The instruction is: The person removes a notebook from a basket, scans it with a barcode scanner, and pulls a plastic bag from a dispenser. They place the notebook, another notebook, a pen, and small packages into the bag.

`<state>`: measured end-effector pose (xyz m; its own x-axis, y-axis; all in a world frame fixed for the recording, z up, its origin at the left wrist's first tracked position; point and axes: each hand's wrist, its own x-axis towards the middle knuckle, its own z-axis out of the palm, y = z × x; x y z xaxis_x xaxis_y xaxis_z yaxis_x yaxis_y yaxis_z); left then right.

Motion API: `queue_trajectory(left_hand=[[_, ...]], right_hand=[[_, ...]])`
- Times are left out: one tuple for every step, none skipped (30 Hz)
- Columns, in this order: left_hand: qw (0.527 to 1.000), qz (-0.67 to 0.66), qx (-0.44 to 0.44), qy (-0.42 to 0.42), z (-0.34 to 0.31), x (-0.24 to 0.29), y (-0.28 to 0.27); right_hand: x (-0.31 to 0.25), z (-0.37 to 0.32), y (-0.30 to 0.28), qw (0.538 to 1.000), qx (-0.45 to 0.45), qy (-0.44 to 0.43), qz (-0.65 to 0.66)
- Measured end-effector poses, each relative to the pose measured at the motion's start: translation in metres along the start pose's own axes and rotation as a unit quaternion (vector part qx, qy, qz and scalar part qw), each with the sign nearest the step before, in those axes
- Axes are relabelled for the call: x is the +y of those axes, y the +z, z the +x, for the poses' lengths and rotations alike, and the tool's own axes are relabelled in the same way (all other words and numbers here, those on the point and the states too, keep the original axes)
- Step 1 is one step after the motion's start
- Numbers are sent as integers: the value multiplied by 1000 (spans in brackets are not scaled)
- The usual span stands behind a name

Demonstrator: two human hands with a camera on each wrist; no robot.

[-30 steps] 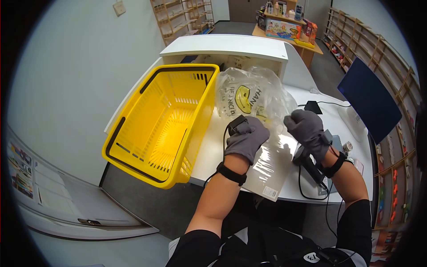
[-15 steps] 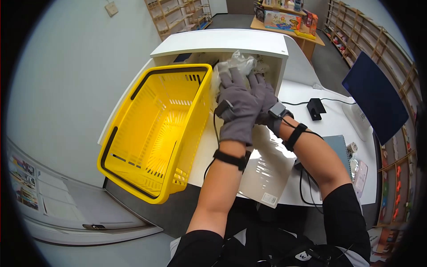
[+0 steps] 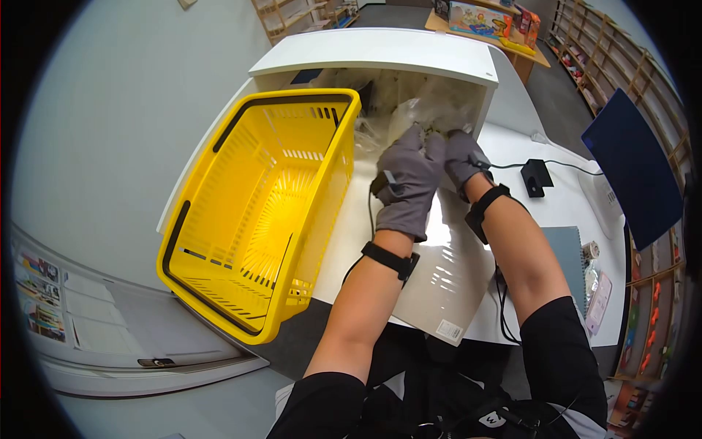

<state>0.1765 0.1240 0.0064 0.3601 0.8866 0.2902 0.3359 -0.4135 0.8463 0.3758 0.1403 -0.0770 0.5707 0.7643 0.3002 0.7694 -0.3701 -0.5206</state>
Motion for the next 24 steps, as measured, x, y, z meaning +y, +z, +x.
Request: queue_trajectory(left_hand=[[1000, -2, -3, -2, -1, -14, 2], [999, 36, 0, -38, 0, -34, 6], [995, 74, 4, -71, 2, -51, 12], [995, 72, 3, -70, 2, -55, 10], [984, 119, -73, -113, 1, -60, 8], [963, 165, -148, -156, 0, -64, 5], [932, 209, -221, -198, -1, -67, 4], [932, 208, -220, -199, -2, -71, 7], [952, 183, -115, -218, -3, -72, 13], [960, 156, -8, -233, -1, -73, 19], [956, 125, 100, -245, 3, -73, 23], [957, 121, 102, -245, 10, -77, 26], [939, -95, 122, -309, 23, -80, 28], [872, -307, 136, -356, 35, -86, 31], [760, -503, 142, -386, 45, -92, 36], [758, -507, 144, -384, 54, -98, 42], [782, -508, 101, -348, 62, -104, 54], [802, -506, 59, -311, 69, -110, 66], [820, -501, 17, -275, 72, -113, 73], [819, -504, 19, -274, 70, -101, 69], [856, -457, -9, -239, 67, -89, 65], [889, -408, -36, -203, 63, -73, 59], [917, -357, -63, -167, 59, -57, 52], [916, -358, -62, -169, 60, -48, 51]], right_hand=[[12, 7, 9, 1000, -2, 3, -3], [37, 21, 27, 999, -19, -29, -35], [61, 34, 43, 995, -34, -61, -66], [62, 36, 42, 990, -49, -94, -97], [64, 36, 39, 990, -48, -93, -99], [44, 27, 18, 981, -60, -112, -148], [21, 16, -3, 969, -72, -132, -197], [11, 11, -12, 954, -84, -152, -244], [11, 11, -10, 953, -85, -154, -246], [12, 13, -8, 945, -94, -157, -272], [11, 14, -9, 935, -101, -159, -300], [15, 17, -7, 925, -109, -162, -327], [19, 18, -5, 924, -107, -163, -330], [29, 18, -1, 934, -64, -189, -298], [35, 18, 1, 940, -22, -216, -265], [40, 21, 3, 942, 22, -243, -230], [35, 21, -3, 940, 24, -247, -232], [31, 20, -9, 948, 12, -227, -223], [25, 17, -17, 955, -2, -206, -213], [17, 14, -26, 962, -14, -184, -203], [8, 11, -35, 961, -15, -186, -204], [-5, 8, -48, 982, -74, -141, -102], [-18, 4, -59, 987, -133, -92, 3], [-23, 0, -62, 975, -189, -40, 107]])
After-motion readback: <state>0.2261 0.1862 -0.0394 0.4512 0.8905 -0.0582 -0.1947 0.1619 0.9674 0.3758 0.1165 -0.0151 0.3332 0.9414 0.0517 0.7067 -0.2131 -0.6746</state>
